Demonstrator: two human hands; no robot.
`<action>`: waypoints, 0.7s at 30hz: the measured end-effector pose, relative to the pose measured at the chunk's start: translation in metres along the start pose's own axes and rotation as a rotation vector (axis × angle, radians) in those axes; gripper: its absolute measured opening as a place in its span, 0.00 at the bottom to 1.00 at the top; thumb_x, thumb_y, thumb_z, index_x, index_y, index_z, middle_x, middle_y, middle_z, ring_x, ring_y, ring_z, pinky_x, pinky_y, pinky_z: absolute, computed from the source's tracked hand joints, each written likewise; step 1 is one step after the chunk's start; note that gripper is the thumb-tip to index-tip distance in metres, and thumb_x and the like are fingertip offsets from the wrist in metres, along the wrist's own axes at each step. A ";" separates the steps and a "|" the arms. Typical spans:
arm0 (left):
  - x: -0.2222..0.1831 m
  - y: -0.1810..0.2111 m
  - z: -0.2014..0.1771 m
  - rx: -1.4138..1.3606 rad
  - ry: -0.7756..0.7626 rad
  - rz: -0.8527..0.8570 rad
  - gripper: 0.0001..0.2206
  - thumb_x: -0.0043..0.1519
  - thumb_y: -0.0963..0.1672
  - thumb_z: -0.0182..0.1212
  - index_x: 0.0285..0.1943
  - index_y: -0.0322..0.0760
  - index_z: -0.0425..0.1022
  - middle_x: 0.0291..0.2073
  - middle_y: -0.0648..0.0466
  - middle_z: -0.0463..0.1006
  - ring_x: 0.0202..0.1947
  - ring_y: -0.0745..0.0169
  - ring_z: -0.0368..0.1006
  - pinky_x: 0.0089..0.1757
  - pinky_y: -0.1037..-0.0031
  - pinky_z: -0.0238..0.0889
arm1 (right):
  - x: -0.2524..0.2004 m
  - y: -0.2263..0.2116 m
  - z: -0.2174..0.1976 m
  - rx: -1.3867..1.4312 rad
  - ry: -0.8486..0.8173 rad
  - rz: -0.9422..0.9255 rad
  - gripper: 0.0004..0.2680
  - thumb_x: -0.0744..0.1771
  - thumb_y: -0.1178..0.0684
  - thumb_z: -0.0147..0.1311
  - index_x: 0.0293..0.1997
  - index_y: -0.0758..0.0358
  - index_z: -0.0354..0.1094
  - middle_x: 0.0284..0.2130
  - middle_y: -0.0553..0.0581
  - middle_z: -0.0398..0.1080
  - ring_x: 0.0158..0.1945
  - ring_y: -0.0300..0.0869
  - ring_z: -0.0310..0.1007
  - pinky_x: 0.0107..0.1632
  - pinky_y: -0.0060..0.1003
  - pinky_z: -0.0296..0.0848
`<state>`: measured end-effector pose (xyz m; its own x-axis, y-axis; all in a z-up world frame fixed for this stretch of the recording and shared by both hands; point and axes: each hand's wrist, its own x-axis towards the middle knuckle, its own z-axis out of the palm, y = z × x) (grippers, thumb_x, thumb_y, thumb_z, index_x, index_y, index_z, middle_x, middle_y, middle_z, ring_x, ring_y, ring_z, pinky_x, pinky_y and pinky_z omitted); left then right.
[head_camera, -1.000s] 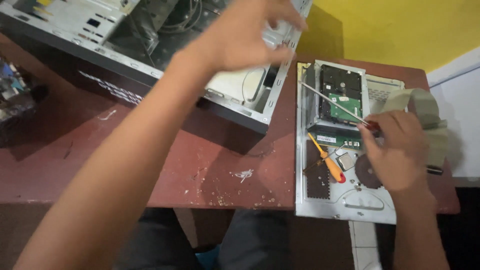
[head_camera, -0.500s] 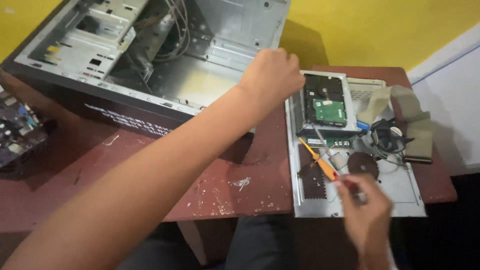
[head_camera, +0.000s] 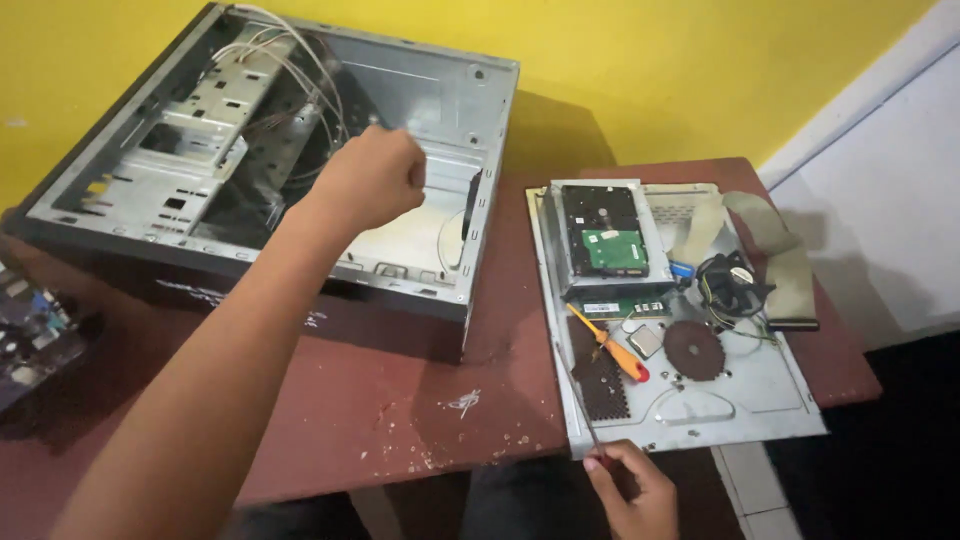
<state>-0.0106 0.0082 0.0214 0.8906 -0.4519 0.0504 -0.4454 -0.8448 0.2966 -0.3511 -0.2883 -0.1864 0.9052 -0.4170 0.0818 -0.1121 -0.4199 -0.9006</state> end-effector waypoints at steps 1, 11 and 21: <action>-0.001 -0.004 0.001 0.004 0.000 0.000 0.06 0.55 0.36 0.56 0.30 0.33 0.80 0.27 0.48 0.82 0.31 0.44 0.77 0.31 0.55 0.70 | -0.003 -0.006 0.001 0.004 0.000 0.000 0.04 0.63 0.54 0.64 0.31 0.62 0.78 0.24 0.47 0.76 0.32 0.32 0.69 0.40 0.26 0.66; -0.099 0.100 0.025 0.050 0.061 -0.248 0.31 0.61 0.64 0.44 0.52 0.42 0.75 0.33 0.45 0.80 0.35 0.40 0.77 0.48 0.48 0.66 | 0.003 -0.035 -0.007 0.071 0.131 0.149 0.06 0.66 0.54 0.56 0.33 0.64 0.76 0.17 0.53 0.69 0.21 0.36 0.64 0.29 0.29 0.65; -0.107 0.081 0.063 0.113 0.382 0.041 0.20 0.58 0.54 0.46 0.24 0.37 0.70 0.15 0.49 0.74 0.14 0.44 0.71 0.20 0.57 0.61 | -0.014 -0.047 -0.001 0.032 0.117 0.255 0.06 0.66 0.55 0.59 0.34 0.66 0.78 0.17 0.56 0.64 0.25 0.37 0.63 0.29 0.32 0.64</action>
<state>-0.1477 -0.0299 -0.0195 0.8324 -0.3642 0.4176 -0.4693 -0.8642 0.1816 -0.3594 -0.2635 -0.1450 0.7959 -0.5968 -0.1018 -0.3152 -0.2650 -0.9113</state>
